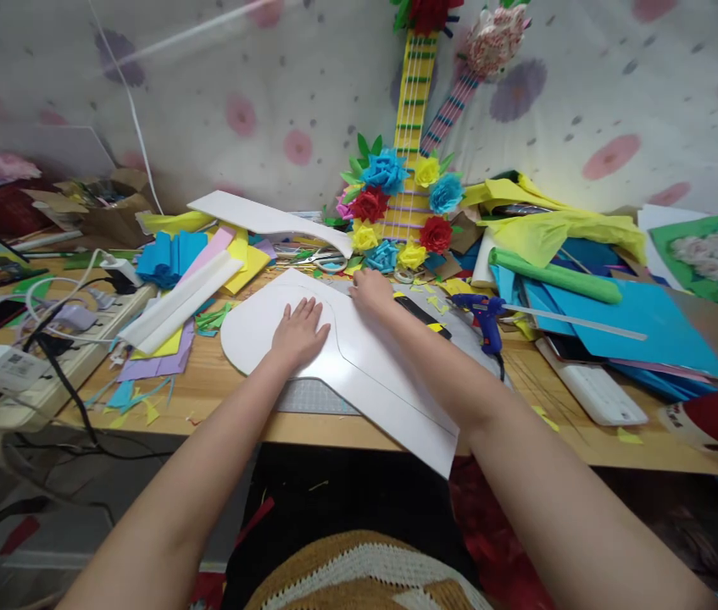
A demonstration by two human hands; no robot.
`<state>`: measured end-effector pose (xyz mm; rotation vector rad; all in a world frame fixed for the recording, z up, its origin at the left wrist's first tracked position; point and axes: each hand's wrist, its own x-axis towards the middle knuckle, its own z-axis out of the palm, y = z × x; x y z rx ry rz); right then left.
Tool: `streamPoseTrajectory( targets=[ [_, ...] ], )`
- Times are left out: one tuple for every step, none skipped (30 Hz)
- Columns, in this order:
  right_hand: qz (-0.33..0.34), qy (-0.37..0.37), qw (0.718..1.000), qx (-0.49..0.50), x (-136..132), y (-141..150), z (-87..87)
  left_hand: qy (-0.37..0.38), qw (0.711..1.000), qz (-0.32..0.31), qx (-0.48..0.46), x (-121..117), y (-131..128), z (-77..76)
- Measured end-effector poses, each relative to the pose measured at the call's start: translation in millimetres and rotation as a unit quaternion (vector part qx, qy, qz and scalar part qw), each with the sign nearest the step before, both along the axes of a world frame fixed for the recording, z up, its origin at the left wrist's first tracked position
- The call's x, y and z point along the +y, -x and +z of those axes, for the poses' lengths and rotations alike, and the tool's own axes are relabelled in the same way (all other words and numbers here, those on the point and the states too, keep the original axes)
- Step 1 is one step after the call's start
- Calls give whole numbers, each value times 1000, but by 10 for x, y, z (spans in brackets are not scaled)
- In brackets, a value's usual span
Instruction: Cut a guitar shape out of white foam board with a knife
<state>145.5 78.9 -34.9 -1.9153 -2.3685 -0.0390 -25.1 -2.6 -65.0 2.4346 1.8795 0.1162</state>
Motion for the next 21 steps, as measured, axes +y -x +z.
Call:
streamPoseTrajectory(
  targets=[
    [-17, 3, 1000, -12, -32, -106, 47, 0, 1000, 2, -1, 1, -2, 0],
    [-38, 1, 999, -27, -67, -217, 92, 1, 1000, 4, -2, 3, -5, 4],
    [-58, 5, 997, -43, -103, -325, 129, 1, 1000, 6, -3, 4, -7, 9],
    [-81, 20, 995, -57, -137, -427, 154, 1, 1000, 7, -5, 4, -9, 15],
    [-102, 38, 992, -66, -169, -516, 164, 0, 1000, 8, -6, 3, -11, 20],
    [-116, 63, 989, -69, -195, -591, 163, 0, 1000, 9, -9, 1, -13, 23],
    [-124, 83, 987, -68, -215, -651, 151, -1, 1000, 10, -12, -2, -15, 25],
    [-125, 98, 985, -63, -227, -697, 133, -1, 1000, 13, -14, -4, -17, 26],
    [-123, 106, 985, -57, -231, -730, 116, -2, 1000, 19, -17, -6, -18, 25],
    [-117, 108, 986, -52, -228, -752, 103, -4, 1000, 24, -18, -7, -18, 23],
    [-110, 106, 987, -47, -218, -764, 98, -6, 999, 29, -19, -8, -17, 21],
    [-102, 97, 989, -41, -204, -765, 105, -7, 999, 32, -19, -7, -15, 18],
    [-96, 87, 991, -31, -187, -756, 123, -8, 999, 32, -18, -5, -12, 15],
    [-91, 75, 993, -17, -171, -736, 152, -8, 999, 31, -17, -3, -9, 13],
    [-84, 60, 995, -1, -159, -702, 189, -9, 999, 29, -15, -1, -6, 12],
    [-73, 50, 996, 16, -151, -654, 231, -10, 999, 28, -14, -1, -6, 11],
    [-58, 47, 997, 30, -150, -593, 274, -11, 999, 29, -13, -2, -9, 11],
    [-33, 49, 998, 39, -153, -518, 312, -14, 999, 31, -14, -6, -16, 11],
    [4, 70, 997, 44, -161, -432, 343, -17, 999, 39, -15, -13, -27, 11],
    [30, 100, 994, 41, -171, -338, 363, -19, 998, 51, -17, -22, -41, 11],
    [61, 115, 991, 38, -180, -240, 371, -21, 997, 68, -20, -33, -58, 10]
  ],
)
